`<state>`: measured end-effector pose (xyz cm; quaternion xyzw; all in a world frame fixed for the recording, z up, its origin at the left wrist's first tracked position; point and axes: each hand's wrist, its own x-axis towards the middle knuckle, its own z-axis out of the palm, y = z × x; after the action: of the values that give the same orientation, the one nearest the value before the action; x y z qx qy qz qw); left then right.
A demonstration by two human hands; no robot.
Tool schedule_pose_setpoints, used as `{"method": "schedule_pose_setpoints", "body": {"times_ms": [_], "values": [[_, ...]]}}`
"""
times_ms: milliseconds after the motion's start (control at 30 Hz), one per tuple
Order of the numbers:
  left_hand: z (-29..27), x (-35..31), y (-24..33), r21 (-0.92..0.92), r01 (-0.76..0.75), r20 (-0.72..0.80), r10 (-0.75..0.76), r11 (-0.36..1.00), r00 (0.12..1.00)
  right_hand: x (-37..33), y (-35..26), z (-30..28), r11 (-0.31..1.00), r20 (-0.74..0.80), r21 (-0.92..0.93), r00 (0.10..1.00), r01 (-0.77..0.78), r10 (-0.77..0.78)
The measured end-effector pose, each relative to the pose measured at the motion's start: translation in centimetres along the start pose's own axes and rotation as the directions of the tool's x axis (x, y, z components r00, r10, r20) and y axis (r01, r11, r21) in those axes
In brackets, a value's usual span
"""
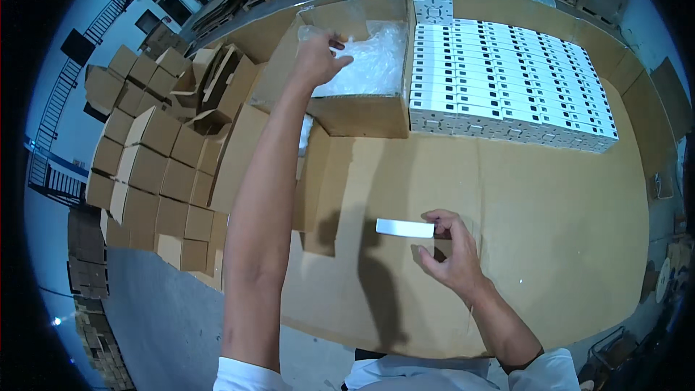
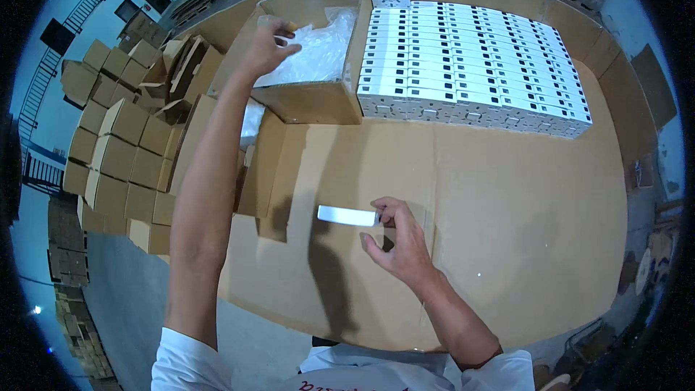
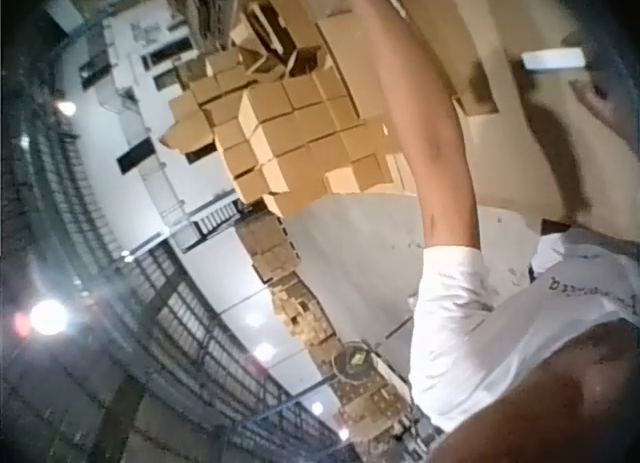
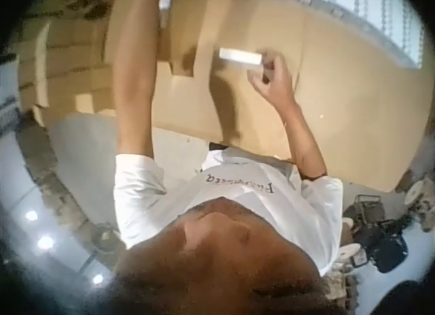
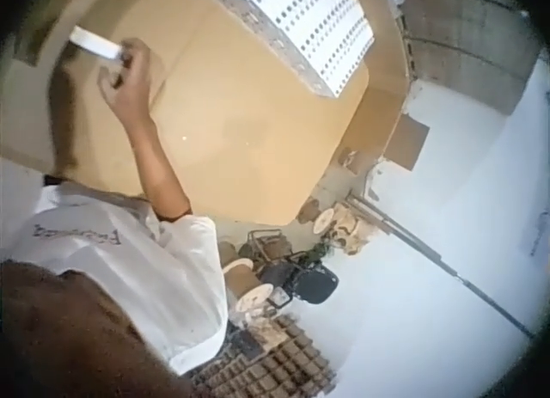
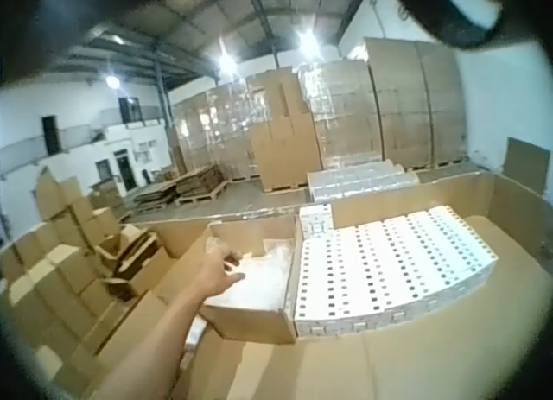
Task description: The recorder takes a small white box, places it inside a clear plastic bag, and then puts the bagged box into a larger cardboard box.
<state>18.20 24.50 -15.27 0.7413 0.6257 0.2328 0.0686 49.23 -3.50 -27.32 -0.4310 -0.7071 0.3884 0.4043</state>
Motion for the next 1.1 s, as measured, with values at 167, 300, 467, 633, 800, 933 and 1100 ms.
{"method": "schedule_pose_setpoints", "body": {"times_ms": [167, 300, 467, 633, 800, 933, 1100], "values": [[3.6, 2.0, -0.4, 0.172, -0.071, 0.186, 0.038, 0.982, 0.982, 0.5, 1.4, -0.5, 0.999, 0.008, 0.048, 1.000, 0.011, -0.011], [2.9, 2.7, -0.4, 0.087, 0.001, 0.217, -0.020, 0.996, 0.976, 1.4, 1.0, -0.8, 0.997, 0.030, 0.076, 0.999, 0.027, -0.029], [2.4, 3.9, 0.9, 0.084, -0.024, 0.192, 0.007, 0.996, 0.981, 1.8, 1.0, -1.8, 0.996, 0.041, 0.072, 0.998, 0.044, -0.047], [3.8, 5.0, 3.1, 0.002, -0.260, 0.186, 0.256, 0.965, 0.949, 1.1, 1.0, -2.9, 0.994, 0.056, 0.112, 0.998, -0.006, 0.000], [4.1, 5.7, 4.9, 0.036, -0.120, 0.270, 0.105, 0.992, 0.957, 1.0, 1.2, -3.5, 0.995, 0.049, 0.102, 0.998, 0.023, -0.028], [1.7, 5.1, 6.0, -0.003, -0.108, 0.182, 0.107, 0.994, 0.977, 1.0, 1.1, -3.6, 0.996, 0.062, 0.087, 0.998, 0.025, -0.031], [-2.8, 3.1, 6.9, -0.118, -0.056, -0.010, 0.055, 0.991, 0.998, 0.3, 0.3, -3.5, 0.996, 0.052, 0.077, 0.998, 0.041, -0.045]]}}
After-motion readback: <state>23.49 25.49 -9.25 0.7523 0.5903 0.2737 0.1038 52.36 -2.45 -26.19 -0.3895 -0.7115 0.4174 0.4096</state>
